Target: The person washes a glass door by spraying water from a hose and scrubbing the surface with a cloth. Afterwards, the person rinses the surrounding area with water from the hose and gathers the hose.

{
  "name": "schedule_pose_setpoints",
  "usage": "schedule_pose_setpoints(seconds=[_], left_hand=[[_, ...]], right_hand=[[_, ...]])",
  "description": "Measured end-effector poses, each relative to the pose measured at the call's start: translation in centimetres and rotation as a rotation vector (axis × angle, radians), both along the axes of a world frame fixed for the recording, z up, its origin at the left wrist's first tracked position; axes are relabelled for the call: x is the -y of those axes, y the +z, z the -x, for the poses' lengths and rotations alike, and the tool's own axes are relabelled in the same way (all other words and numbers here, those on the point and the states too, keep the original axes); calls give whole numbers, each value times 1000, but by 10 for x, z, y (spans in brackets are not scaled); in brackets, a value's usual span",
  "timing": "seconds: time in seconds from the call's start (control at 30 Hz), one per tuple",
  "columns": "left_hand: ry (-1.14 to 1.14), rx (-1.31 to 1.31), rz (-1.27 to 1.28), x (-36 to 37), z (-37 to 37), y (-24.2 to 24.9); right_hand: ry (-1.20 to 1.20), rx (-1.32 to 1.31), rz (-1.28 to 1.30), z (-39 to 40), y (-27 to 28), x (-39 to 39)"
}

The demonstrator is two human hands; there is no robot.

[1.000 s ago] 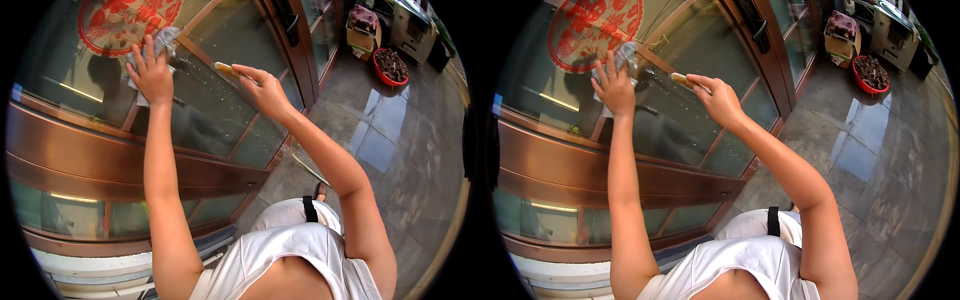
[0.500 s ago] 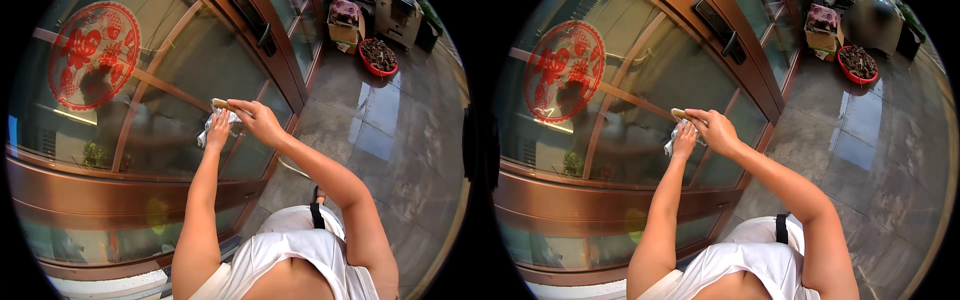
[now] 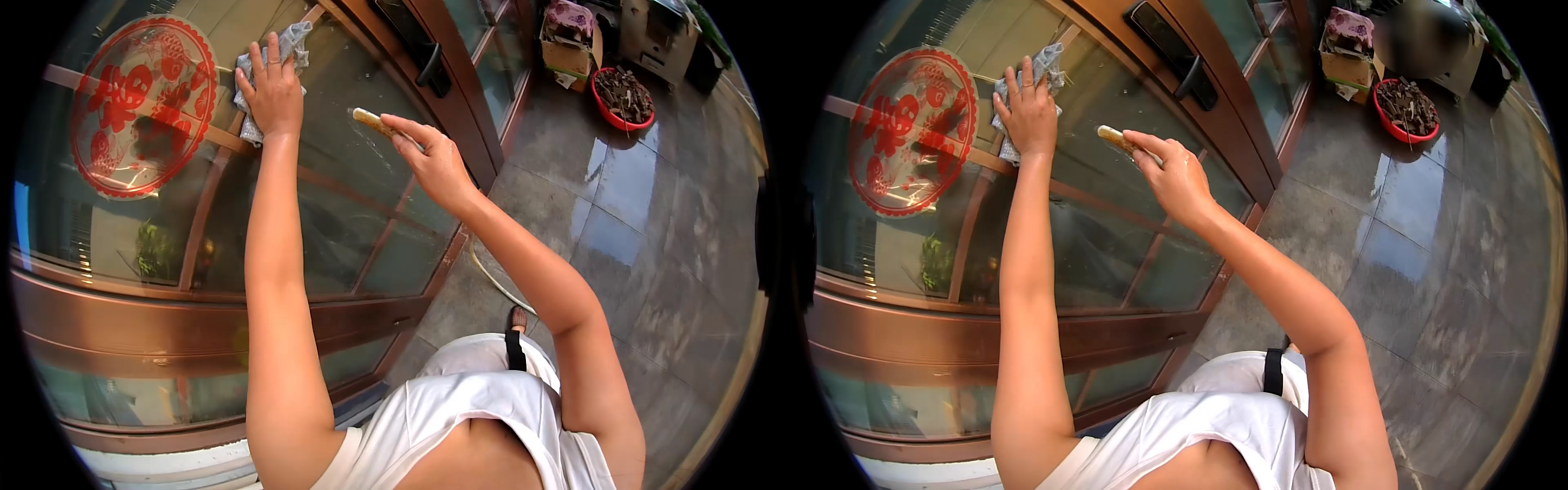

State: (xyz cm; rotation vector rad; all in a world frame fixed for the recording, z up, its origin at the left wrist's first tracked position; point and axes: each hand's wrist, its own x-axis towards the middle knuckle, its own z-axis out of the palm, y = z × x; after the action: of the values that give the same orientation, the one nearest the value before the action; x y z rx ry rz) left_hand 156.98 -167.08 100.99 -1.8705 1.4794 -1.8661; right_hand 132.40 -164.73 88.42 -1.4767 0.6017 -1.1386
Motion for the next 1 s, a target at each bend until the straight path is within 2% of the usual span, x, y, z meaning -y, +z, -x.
schedule_pose_setpoints(seconds=[0.07,0.13,0.17,0.2,0.23,0.27,0.3,0.33,0.37,0.4,0.5,0.57,0.63,0.67,0.7,0.73,0.77,0.83,0.93,1.0], left_hand=[[-55,6,-109,24,-4,-29],[-146,-51,-270,35,-6,-78],[-180,-116,-371,34,-11,-112],[-103,-92,-473,28,-12,-152],[-176,-234,-551,24,-24,-198],[7,-20,-660,-2,-11,-225],[-20,-25,-747,-22,-20,-266],[100,13,-865,-50,-24,-299],[113,-77,-1038,-74,-32,-319],[101,5,-1005,-100,-33,-331],[-26,-170,-974,-131,-44,-332],[-41,-206,-861,-116,-30,-287],[-122,-187,-632,-79,-33,-246],[-151,-128,-494,-52,-21,-209],[-93,-66,-403,-26,-11,-174],[-56,-131,-379,-5,-2,-141],[2,-161,-352,15,2,-113],[24,-48,-209,53,0,-84],[111,88,-200,79,8,-91],[30,57,-294,91,7,-121]], right_hand=[[-36,18,24,0,-2,6],[-40,-15,37,2,-6,10],[-16,-68,31,5,-8,10],[10,-123,24,8,-11,10],[39,-179,16,12,-15,9],[68,-290,14,15,-17,9],[61,-263,38,15,-29,10],[56,-233,63,11,-45,9],[50,-200,89,10,-56,9],[111,-262,27,18,-49,8],[154,-266,14,6,-63,14],[170,-241,42,-2,-55,20],[111,-178,163,-20,-52,28],[103,-154,172,-25,-42,34],[96,-132,180,-32,-32,39],[-12,-3,233,-43,-27,42],[-44,4,255,-52,-21,49],[-144,0,275,-64,-9,62],[-224,-24,262,-72,-8,81],[-228,-82,208,-70,-17,89]])
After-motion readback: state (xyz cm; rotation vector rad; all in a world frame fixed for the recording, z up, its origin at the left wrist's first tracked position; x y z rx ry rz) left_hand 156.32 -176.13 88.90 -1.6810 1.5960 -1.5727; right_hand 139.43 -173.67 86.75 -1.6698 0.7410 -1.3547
